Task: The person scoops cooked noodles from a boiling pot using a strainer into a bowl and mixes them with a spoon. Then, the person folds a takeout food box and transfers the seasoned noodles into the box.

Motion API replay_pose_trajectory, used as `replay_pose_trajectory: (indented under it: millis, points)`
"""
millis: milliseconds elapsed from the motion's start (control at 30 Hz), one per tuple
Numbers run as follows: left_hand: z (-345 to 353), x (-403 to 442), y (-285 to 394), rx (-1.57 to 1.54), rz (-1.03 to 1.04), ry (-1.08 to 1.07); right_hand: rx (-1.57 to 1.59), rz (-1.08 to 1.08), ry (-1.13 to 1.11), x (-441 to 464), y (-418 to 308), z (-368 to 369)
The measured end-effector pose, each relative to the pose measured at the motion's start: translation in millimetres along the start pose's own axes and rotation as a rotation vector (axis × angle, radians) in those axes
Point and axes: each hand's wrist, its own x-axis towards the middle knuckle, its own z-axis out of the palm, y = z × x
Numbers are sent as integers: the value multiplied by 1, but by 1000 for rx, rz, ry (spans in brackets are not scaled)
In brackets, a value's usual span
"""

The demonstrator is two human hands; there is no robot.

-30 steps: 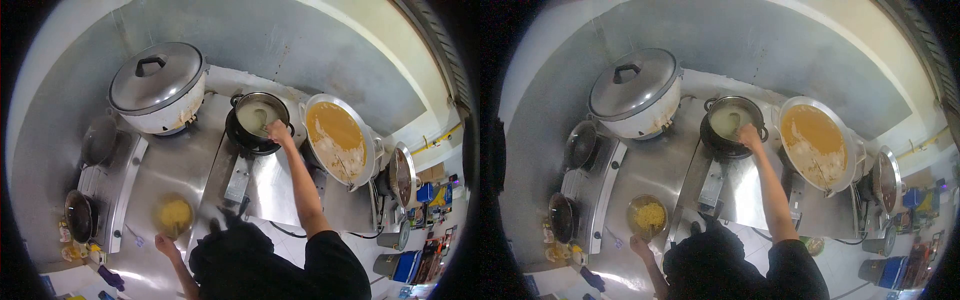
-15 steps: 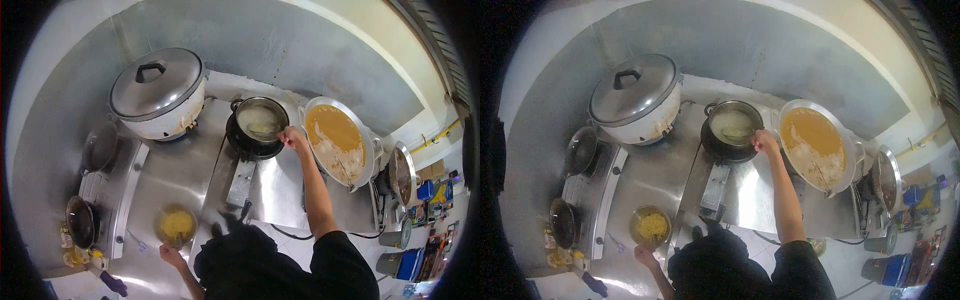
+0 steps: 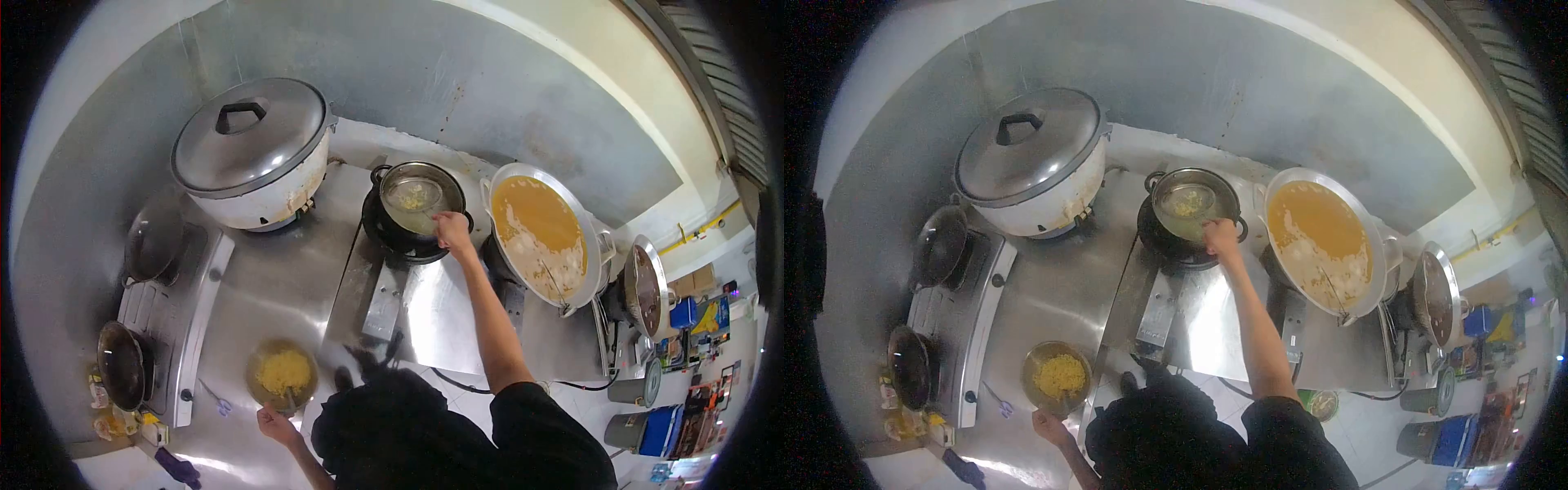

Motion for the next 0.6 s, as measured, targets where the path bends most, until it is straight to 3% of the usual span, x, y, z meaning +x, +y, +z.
replay_pose_trajectory:
  millis: [67, 167, 267, 367, 467, 567, 600]
  points:
    - [-4, -3, -1, -6, -33, -2, -419, -263, 1, 8, 15, -28]
    - [-13, 4, -34, 29, -54, -17, -1048, -633, 143, -15, -22, -50]
    - [-12, 6, -23, 0, -61, -32, -1310, -468, 138, -29, -54, -45]
    - [-12, 5, -8, -31, -79, -51, -1390, -483, 59, -7, -32, -38]
    - [-12, 10, -6, 17, 12, -36, -1163, -517, 56, -6, -23, -36]
    - [-10, 17, -26, -22, 105, -24, -1114, -427, -135, 18, -2, -22]
    - [-6, 18, -27, -47, 104, -36, -1039, -509, -129, 27, 8, -14]
